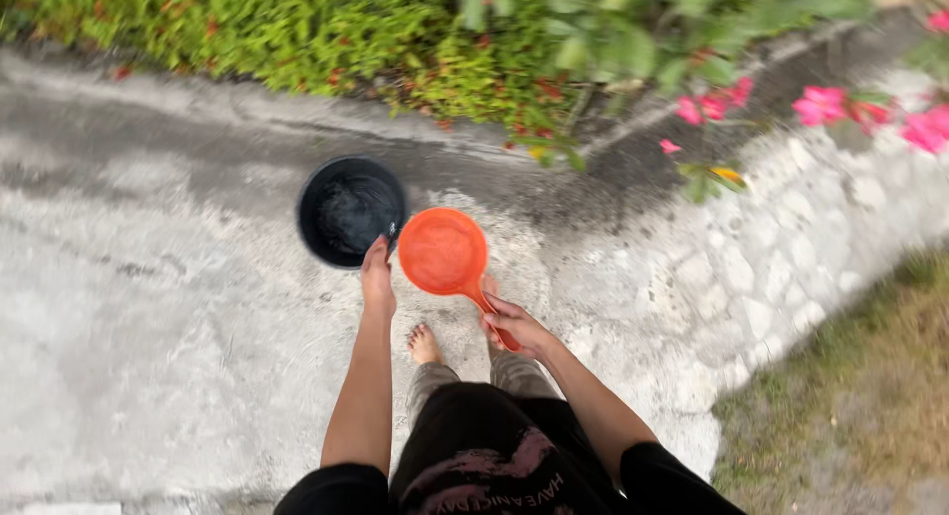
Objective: The person uses a red scoop to lift water from a black bucket and pours it over plants with pink flowers and a green hedge, repeating this action and then pouring the remaining water directly from the bucket onto the plants.
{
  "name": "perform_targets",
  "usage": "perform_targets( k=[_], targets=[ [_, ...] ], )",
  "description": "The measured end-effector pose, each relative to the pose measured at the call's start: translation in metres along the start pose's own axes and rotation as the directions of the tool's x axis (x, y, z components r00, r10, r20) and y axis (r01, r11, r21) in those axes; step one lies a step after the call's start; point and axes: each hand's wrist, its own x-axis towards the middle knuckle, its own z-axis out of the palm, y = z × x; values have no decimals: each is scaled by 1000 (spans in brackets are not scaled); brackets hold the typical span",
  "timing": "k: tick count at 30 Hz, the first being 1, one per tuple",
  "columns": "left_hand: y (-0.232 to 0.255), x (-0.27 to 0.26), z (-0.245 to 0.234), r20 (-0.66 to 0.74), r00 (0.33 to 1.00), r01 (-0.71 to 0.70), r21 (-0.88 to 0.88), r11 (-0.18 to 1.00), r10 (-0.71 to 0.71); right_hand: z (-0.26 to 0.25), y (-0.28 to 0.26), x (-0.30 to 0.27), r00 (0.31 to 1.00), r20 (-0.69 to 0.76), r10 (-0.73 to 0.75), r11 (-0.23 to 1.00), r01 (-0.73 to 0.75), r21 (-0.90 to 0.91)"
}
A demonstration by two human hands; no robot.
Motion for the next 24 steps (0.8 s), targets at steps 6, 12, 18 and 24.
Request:
perform_targets(
  k=[6, 12, 18, 24],
  targets=[
    [-33, -45, 135, 339, 932, 165, -78, 983, -130, -41, -6, -134, 963, -195, -185, 972, 209, 110],
    [-111, -86, 278, 474, 858, 272, -85, 959, -201, -107, -38, -240, 899, -265, -348, 905, 396, 156],
    [-189, -123, 419, 530, 802, 299, 41, 953, -275, -191, -75, -324, 854, -388, -347, 892, 429, 145],
    [-248, -130, 540, 579, 755, 326, 74, 942, -307, -264, -123, -362, 818, -498, -287, 878, 433, 205]
  ],
)
